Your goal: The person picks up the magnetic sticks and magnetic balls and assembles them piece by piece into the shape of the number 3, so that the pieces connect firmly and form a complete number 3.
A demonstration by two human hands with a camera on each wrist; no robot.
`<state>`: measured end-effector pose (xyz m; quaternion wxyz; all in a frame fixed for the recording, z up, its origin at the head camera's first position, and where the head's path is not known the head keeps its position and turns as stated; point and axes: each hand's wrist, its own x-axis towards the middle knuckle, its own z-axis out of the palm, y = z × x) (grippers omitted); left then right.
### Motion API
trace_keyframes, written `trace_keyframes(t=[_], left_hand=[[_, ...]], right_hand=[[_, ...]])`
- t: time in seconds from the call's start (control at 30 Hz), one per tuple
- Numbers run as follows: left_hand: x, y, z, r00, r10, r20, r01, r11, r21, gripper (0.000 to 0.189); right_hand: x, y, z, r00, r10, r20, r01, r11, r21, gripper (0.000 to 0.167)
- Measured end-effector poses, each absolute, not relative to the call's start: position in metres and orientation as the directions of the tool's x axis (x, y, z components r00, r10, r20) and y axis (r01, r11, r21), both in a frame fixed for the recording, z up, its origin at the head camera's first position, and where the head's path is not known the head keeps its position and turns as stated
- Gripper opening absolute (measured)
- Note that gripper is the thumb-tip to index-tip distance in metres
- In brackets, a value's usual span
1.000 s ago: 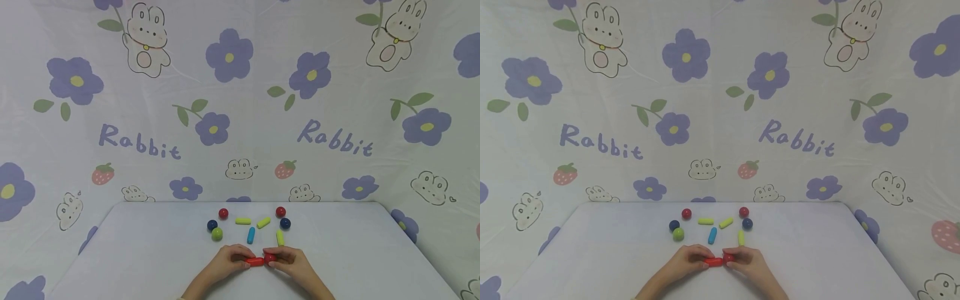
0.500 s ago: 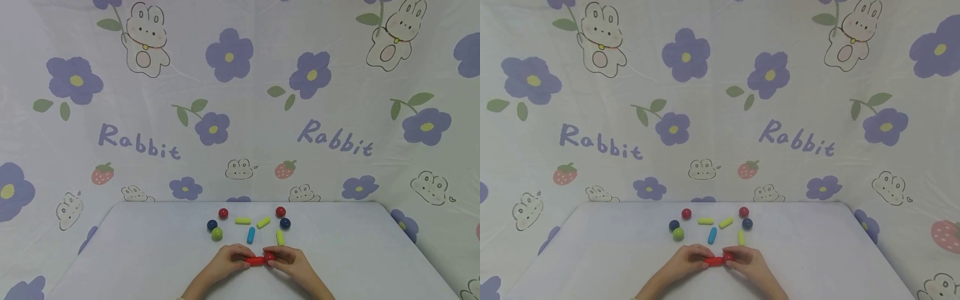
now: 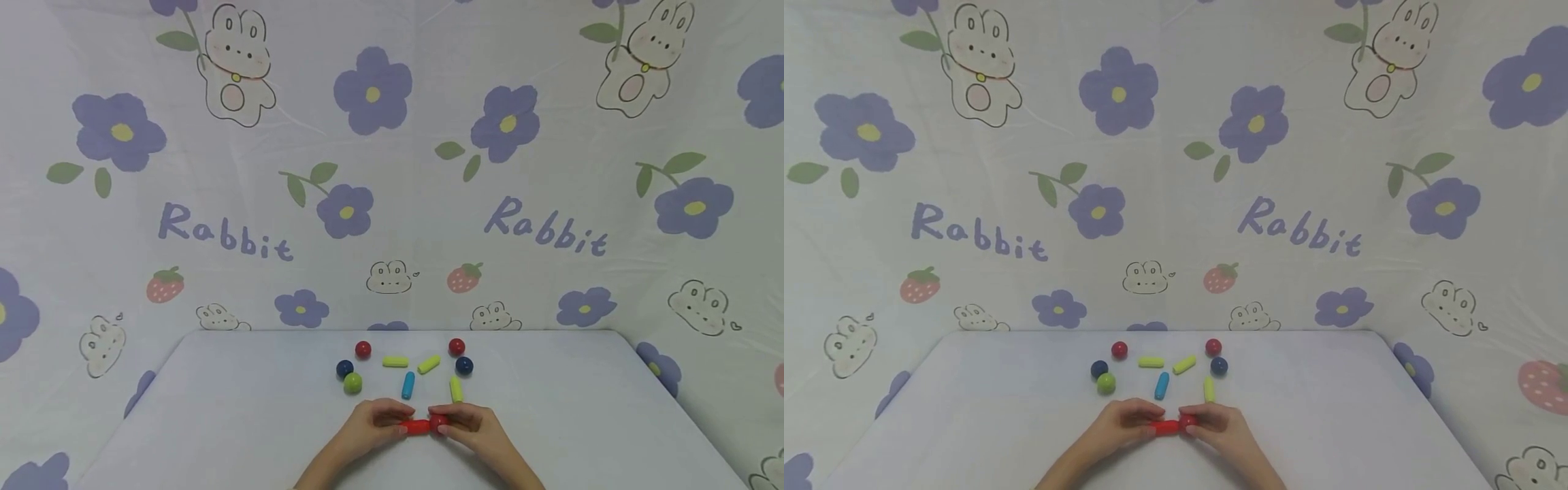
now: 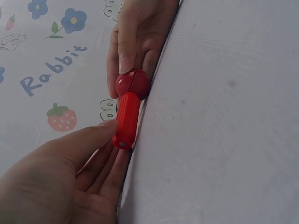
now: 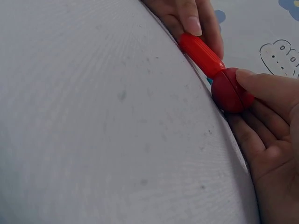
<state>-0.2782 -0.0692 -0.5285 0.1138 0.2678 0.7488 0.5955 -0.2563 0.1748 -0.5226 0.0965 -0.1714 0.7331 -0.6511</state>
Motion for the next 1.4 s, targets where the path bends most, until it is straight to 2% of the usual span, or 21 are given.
trace_keyframes(t=[0.13, 0.23, 0.33, 0.4, 0.5, 0.67, 0.87, 1.07, 1.4], left_hand=[[-0.282, -0.069, -0.538, -0.862, 0.458, 0.217, 0.302, 0.122, 0.945, 0.031], [-0.284, -0.070, -0.538, -0.903, 0.333, 0.271, 0.336, 0.157, 0.929, 0.030], [-0.284, -0.071, -0.536, -0.914, 0.191, 0.358, 0.395, 0.212, 0.894, 0.031], [-0.284, -0.072, -0.536, -0.891, 0.103, 0.442, 0.453, 0.243, 0.858, 0.030], [-0.286, -0.076, -0.536, -0.826, -0.024, 0.563, 0.526, 0.324, 0.786, 0.030], [-0.282, -0.082, -0.530, -0.735, -0.181, 0.653, 0.553, 0.396, 0.733, 0.030], [-0.281, -0.086, -0.531, -0.714, -0.263, 0.649, 0.521, 0.420, 0.743, 0.039], [-0.282, -0.086, -0.533, -0.756, -0.306, 0.579, 0.414, 0.461, 0.785, 0.040], [-0.284, -0.084, -0.535, -0.807, -0.310, 0.502, 0.335, 0.460, 0.822, 0.040]], right_hand=[[-0.254, 0.175, -0.521, -0.926, -0.370, 0.079, -0.125, 0.100, -0.987, 0.034], [-0.253, 0.175, -0.521, -0.928, -0.365, 0.073, -0.120, 0.108, -0.987, 0.034], [-0.253, 0.176, -0.522, -0.931, -0.359, 0.065, -0.112, 0.112, -0.987, 0.034], [-0.253, 0.177, -0.522, -0.932, -0.357, 0.060, -0.106, 0.110, -0.988, 0.034], [-0.252, 0.176, -0.522, -0.935, -0.351, 0.061, -0.106, 0.109, -0.988, 0.034], [-0.250, 0.175, -0.521, -0.936, -0.346, 0.068, -0.113, 0.110, -0.987, 0.035], [-0.247, 0.174, -0.521, -0.940, -0.335, 0.062, -0.107, 0.117, -0.987, 0.034], [-0.247, 0.173, -0.520, -0.941, -0.333, 0.064, -0.109, 0.118, -0.987, 0.034], [-0.247, 0.173, -0.517, -0.942, -0.331, 0.054, -0.103, 0.132, -0.986, 0.035]])
